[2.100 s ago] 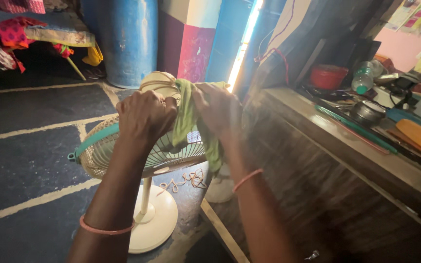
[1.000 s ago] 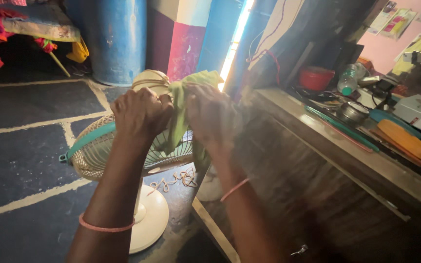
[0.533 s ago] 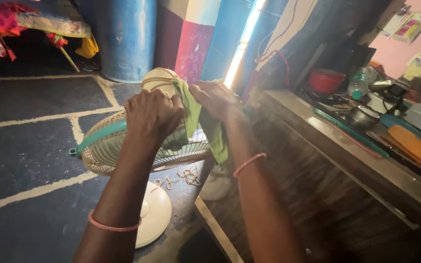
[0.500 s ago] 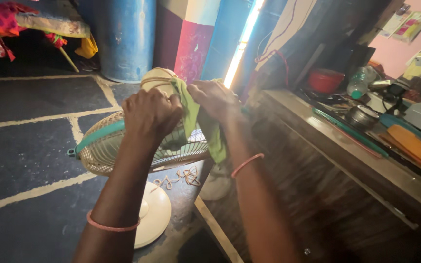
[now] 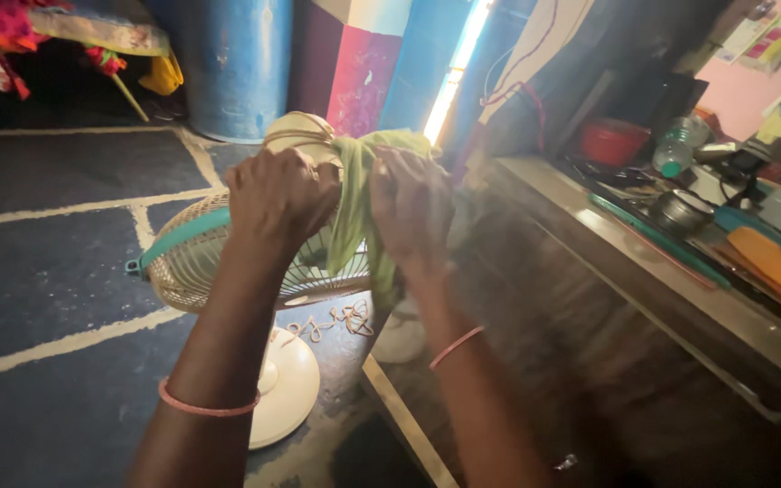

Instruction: The person wipes the front grill of a standing fan using a green cloth. They hold the fan with one hand and rub the cloth over the metal bars and plastic frame with the other hand.

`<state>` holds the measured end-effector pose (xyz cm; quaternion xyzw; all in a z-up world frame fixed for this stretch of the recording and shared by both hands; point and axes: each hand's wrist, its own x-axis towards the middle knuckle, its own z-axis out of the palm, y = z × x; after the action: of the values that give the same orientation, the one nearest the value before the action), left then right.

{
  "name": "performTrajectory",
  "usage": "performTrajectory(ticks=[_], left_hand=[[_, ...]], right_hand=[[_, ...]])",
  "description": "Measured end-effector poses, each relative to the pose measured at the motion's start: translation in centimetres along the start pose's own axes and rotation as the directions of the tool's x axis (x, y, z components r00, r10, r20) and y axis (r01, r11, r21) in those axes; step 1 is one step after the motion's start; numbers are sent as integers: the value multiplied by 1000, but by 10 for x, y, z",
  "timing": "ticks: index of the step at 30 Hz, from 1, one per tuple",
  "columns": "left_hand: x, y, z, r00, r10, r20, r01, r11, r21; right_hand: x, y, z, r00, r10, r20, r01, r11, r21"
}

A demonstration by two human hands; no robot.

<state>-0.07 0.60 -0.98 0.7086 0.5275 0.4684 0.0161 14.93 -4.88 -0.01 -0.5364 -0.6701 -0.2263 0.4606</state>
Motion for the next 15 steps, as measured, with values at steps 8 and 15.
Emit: performTrajectory(ticks=[8, 15], left_hand=[[2, 6, -10, 995, -37, 94, 38, 999, -5], [13, -5, 1, 998, -49, 48, 48, 999, 24]], right_hand=[[64, 11, -9, 663, 505, 553, -452, 859, -243], [-17, -16, 23, 960, -59, -272, 66, 998, 19]])
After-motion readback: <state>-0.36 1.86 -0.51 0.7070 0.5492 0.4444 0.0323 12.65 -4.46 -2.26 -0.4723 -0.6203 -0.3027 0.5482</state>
